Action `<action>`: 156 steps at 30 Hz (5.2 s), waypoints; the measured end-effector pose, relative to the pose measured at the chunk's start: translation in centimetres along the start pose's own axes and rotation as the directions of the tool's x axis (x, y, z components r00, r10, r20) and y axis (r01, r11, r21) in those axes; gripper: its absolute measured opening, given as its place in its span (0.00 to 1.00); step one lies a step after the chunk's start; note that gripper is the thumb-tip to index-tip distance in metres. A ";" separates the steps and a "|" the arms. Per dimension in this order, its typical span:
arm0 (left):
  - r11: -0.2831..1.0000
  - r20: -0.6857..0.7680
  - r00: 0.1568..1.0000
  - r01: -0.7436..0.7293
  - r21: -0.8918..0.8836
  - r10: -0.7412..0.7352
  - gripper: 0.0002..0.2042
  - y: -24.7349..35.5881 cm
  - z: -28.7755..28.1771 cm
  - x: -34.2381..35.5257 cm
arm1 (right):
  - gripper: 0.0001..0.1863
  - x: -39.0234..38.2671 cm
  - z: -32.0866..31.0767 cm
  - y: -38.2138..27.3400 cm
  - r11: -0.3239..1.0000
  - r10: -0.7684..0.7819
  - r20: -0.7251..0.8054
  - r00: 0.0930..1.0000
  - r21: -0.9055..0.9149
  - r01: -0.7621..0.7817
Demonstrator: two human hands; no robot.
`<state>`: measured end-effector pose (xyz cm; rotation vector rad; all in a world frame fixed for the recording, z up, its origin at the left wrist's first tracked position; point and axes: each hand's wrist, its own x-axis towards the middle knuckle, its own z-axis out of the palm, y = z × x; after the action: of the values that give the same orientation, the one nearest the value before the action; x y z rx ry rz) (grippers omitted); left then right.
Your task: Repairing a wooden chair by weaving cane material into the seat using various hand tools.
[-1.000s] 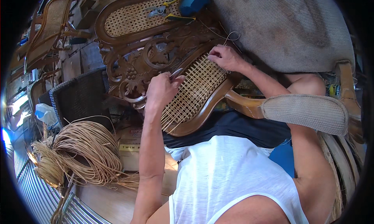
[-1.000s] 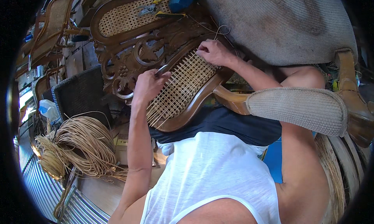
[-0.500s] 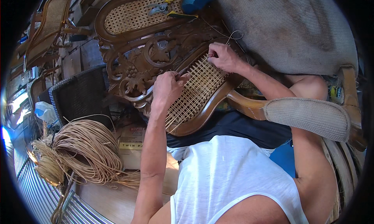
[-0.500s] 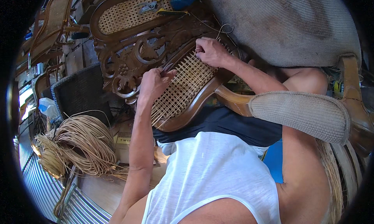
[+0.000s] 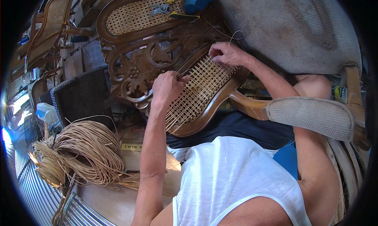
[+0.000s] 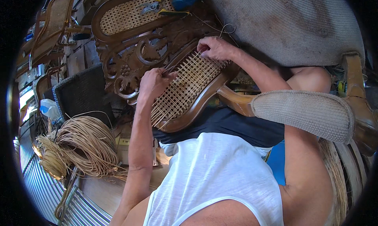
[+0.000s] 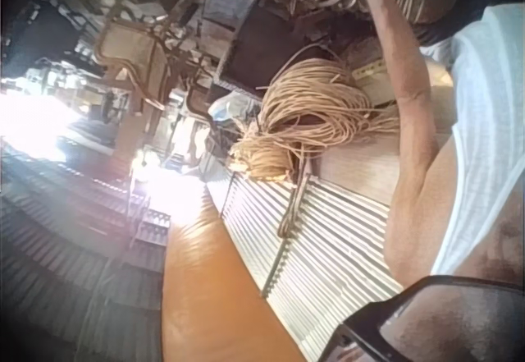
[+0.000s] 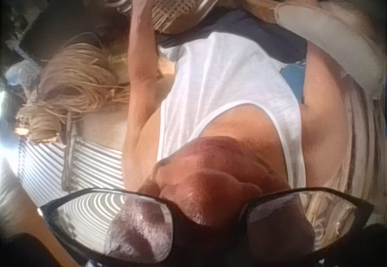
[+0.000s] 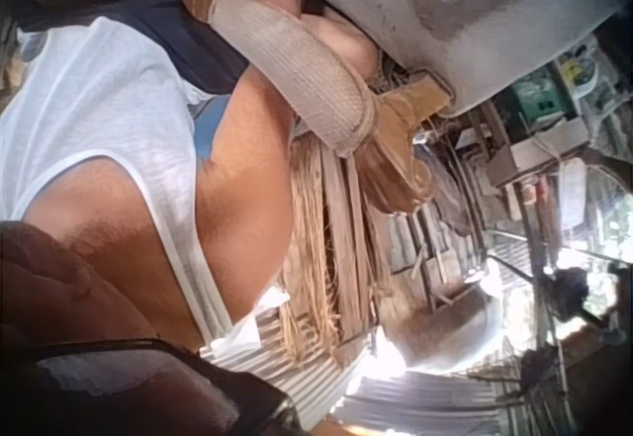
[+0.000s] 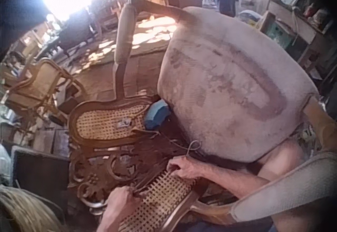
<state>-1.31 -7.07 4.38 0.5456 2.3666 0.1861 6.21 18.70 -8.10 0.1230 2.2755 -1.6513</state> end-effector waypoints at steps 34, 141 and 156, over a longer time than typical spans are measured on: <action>0.988 -0.487 0.871 -0.123 -0.093 0.063 0.17 -7.9 2.7 -10.8 | 0.26 -1.2 2.0 -3.2 0.916 -0.292 0.205 0.934 -0.222 0.335; 0.977 -0.107 0.971 -0.212 0.012 0.212 0.14 6.1 4.9 5.4 | 0.26 -6.0 -2.0 3.4 0.866 -0.105 -0.184 0.977 -0.500 -0.001; 0.984 -0.352 0.927 -0.077 0.162 0.130 0.14 -1.0 3.9 -5.6 | 0.13 -1.3 0.3 -3.1 0.953 -0.239 0.105 0.965 -0.164 0.254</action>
<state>4.72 -10.42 4.59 0.7635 2.7270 0.1739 6.66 17.58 -4.92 -0.2789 2.4386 -1.5232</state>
